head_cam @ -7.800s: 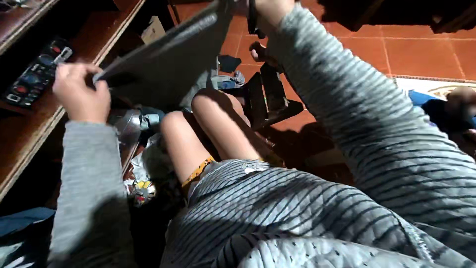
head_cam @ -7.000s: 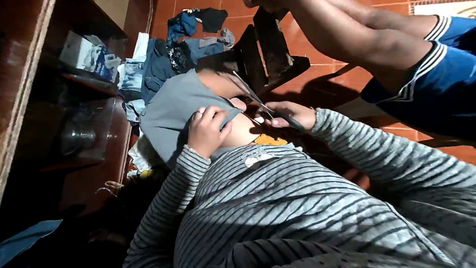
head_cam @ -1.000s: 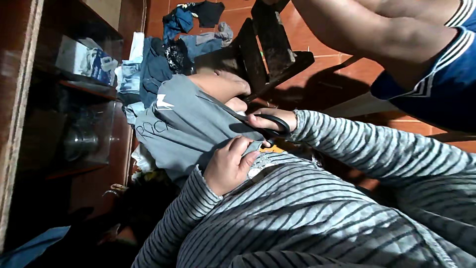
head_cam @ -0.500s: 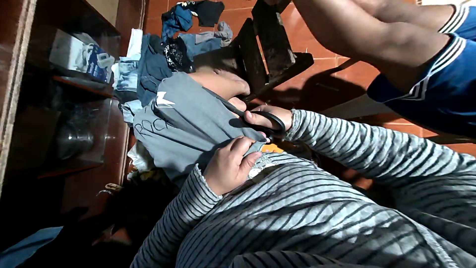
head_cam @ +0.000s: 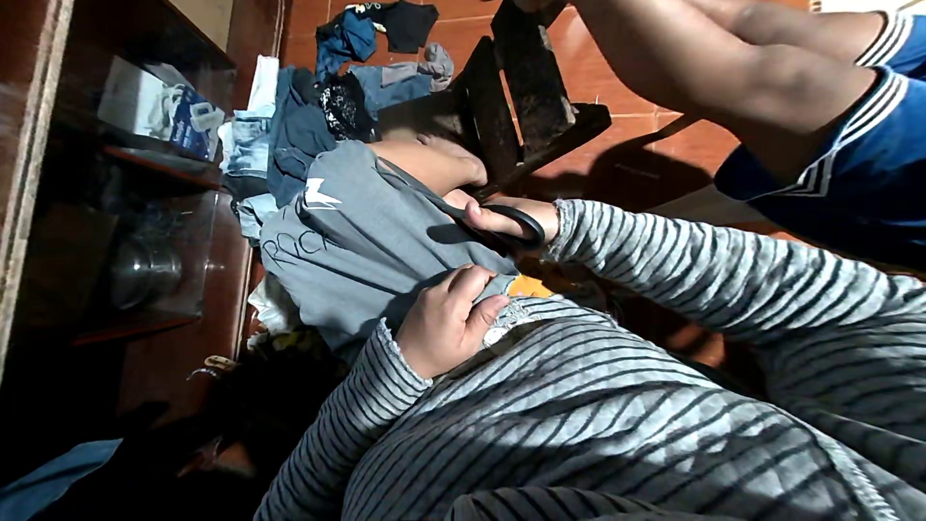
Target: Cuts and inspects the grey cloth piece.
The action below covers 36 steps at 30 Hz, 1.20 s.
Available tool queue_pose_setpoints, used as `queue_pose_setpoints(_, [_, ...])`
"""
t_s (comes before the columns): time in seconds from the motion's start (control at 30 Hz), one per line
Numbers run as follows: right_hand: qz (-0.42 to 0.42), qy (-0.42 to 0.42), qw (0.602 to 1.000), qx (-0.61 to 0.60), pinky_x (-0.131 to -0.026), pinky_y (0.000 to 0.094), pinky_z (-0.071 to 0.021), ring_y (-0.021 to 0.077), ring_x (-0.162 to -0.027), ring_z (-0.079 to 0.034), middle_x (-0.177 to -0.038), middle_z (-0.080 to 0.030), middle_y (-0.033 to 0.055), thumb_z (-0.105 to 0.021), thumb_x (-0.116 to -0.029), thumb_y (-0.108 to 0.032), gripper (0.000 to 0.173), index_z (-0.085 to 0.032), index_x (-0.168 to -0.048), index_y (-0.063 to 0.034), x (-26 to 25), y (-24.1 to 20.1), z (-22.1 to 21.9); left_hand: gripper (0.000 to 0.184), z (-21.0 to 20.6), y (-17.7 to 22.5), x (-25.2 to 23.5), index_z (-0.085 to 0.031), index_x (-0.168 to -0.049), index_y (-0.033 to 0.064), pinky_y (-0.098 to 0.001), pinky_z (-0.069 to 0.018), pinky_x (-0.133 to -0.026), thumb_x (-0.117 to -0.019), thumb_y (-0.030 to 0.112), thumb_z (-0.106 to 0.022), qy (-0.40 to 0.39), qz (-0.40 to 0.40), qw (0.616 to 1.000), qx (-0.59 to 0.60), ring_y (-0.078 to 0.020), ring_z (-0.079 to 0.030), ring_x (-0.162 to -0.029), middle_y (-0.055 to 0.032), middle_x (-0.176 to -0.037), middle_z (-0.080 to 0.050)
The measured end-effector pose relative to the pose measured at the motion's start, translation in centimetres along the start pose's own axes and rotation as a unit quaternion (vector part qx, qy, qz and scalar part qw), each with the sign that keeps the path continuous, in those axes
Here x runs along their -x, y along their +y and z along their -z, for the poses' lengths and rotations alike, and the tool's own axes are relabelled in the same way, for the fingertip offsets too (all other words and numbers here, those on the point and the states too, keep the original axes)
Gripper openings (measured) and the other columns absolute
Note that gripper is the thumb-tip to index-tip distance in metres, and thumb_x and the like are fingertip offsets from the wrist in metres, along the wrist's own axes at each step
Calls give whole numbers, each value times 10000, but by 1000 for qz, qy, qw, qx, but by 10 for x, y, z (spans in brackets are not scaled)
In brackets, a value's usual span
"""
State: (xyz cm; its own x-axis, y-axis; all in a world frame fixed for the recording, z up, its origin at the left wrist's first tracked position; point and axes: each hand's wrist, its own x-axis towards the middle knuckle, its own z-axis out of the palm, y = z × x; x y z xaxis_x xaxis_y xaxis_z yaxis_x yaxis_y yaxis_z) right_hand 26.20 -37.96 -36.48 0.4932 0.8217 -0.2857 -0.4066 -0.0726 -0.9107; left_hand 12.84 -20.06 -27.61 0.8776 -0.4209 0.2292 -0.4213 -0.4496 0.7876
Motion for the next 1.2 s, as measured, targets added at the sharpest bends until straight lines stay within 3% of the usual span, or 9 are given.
queue_pose_setpoints(0.1, [-4,-20,1000,-9,-568,293,-566,92,-631,-649,-734,-674,18,-503,-993,-638,608,-703,-977,-64,18,-23,-8,343,1,0,1,-666,-1097,-60,-277,-586,-837,-1070,252,-525,2,0,1000,6,-151,-707,-920,-167,-999,-716])
queue_pose_setpoints(0.13, [-26,-12,999,19,-518,233,-534,49,-567,-624,-671,-653,-32,-468,-981,-644,577,-674,-939,-107,29,-42,-17,348,1,0,1,-666,-1094,-63,-273,-583,-830,-1069,254,-526,8,-2,1000,6,-148,-703,-906,-167,-982,-711])
queue_pose_setpoints(0.2, [-58,-12,998,26,-471,192,-502,39,-506,-602,-608,-622,-50,-476,-980,-629,535,-635,-898,-124,41,-58,-23,351,0,0,2,-666,-1085,-66,-258,-579,-811,-1069,256,-527,19,-7,1000,9,-134,-696,-875,-164,-950,-706])
queue_pose_setpoints(0.33, [-53,-8,998,20,-471,198,-514,47,-495,-602,-594,-612,-48,-503,-1002,-560,478,-634,-865,-121,46,-57,-24,325,1,0,0,-677,-1069,-61,-242,-572,-805,-1061,235,-545,16,-16,1000,16,-121,-691,-859,-156,-938,-707])
queue_pose_setpoints(0.47, [-58,3,998,23,-492,204,-522,47,-493,-588,-582,-593,-48,-435,-1047,-477,452,-623,-863,-109,39,-63,-26,319,2,0,0,-681,-1084,-58,-258,-577,-809,-1059,229,-544,6,-10,1000,15,-135,-699,-868,-164,-956,-712])
queue_pose_setpoints(0.57, [-67,4,998,16,-480,212,-530,55,-476,-587,-573,-581,-35,-432,-1044,-515,482,-614,-908,-90,34,-61,-25,316,2,0,0,-678,-1084,-59,-248,-574,-812,-1061,226,-542,6,-12,1000,15,-127,-695,-867,-159,-953,-708])
queue_pose_setpoints(0.77, [-70,0,997,-12,-414,198,-475,46,-420,-536,-517,-523,-42,-497,-1046,-424,433,-582,-761,-109,33,-56,-24,306,2,-1,0,-680,-1072,-55,-236,-569,-800,-1057,220,-547,8,-19,1000,12,-117,-688,-854,-153,-938,-705])
queue_pose_setpoints(1.2, [-91,24,995,26,-468,226,-514,81,-469,-580,-587,-584,-14,-437,-1043,-555,521,-609,-905,-83,9,-73,-23,300,2,0,0,-680,-1076,-57,-235,-568,-807,-1053,217,-560,4,-11,1000,15,-124,-690,-857,-158,-945,-704])
